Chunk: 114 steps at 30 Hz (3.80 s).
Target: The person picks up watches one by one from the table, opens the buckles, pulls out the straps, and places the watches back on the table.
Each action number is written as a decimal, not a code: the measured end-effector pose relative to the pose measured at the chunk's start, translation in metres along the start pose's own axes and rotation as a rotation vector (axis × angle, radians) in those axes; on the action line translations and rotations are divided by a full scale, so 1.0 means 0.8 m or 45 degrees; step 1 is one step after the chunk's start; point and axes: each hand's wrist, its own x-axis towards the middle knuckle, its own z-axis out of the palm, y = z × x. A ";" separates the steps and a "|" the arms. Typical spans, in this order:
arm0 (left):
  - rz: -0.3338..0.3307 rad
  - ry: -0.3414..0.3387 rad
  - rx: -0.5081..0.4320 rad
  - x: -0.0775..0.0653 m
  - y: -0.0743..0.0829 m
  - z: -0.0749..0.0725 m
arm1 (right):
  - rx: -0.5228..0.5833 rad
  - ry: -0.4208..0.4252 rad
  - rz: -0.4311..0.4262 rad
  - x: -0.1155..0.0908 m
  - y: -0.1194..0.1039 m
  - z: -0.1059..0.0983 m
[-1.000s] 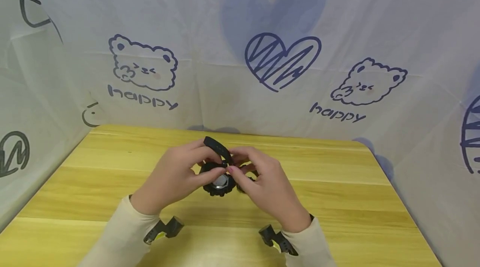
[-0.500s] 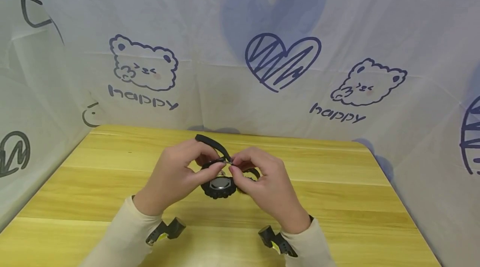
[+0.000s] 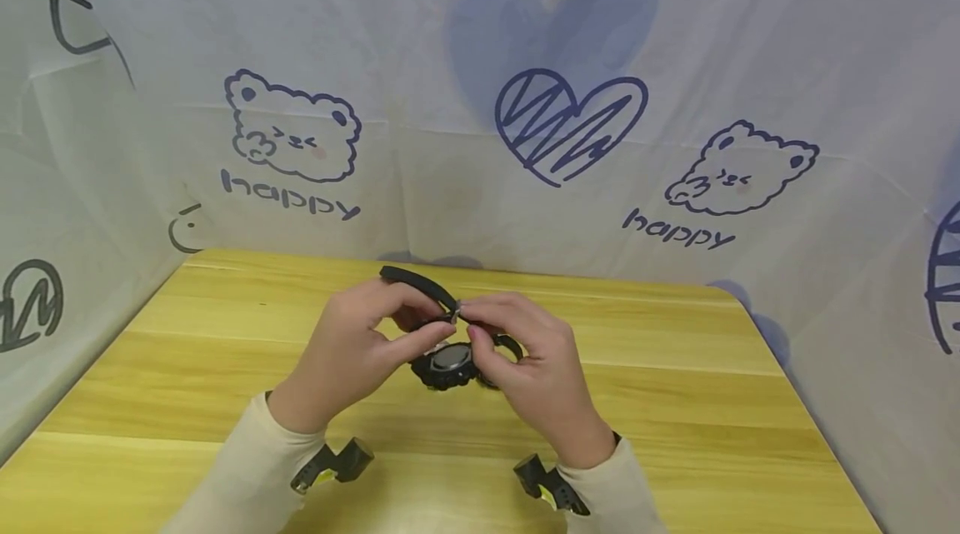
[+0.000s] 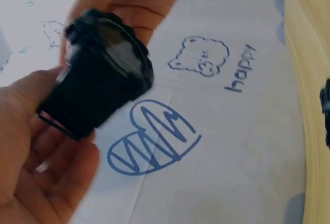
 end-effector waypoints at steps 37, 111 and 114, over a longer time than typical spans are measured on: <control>-0.521 -0.157 -0.495 0.001 -0.004 -0.007 | 0.072 -0.273 0.093 -0.002 -0.003 -0.006; -0.258 -0.304 -0.275 0.000 -0.007 -0.011 | -0.153 -0.301 0.293 0.000 -0.005 -0.012; -0.301 -0.257 -0.315 0.001 -0.006 -0.015 | -0.145 -0.283 0.311 -0.001 -0.005 -0.014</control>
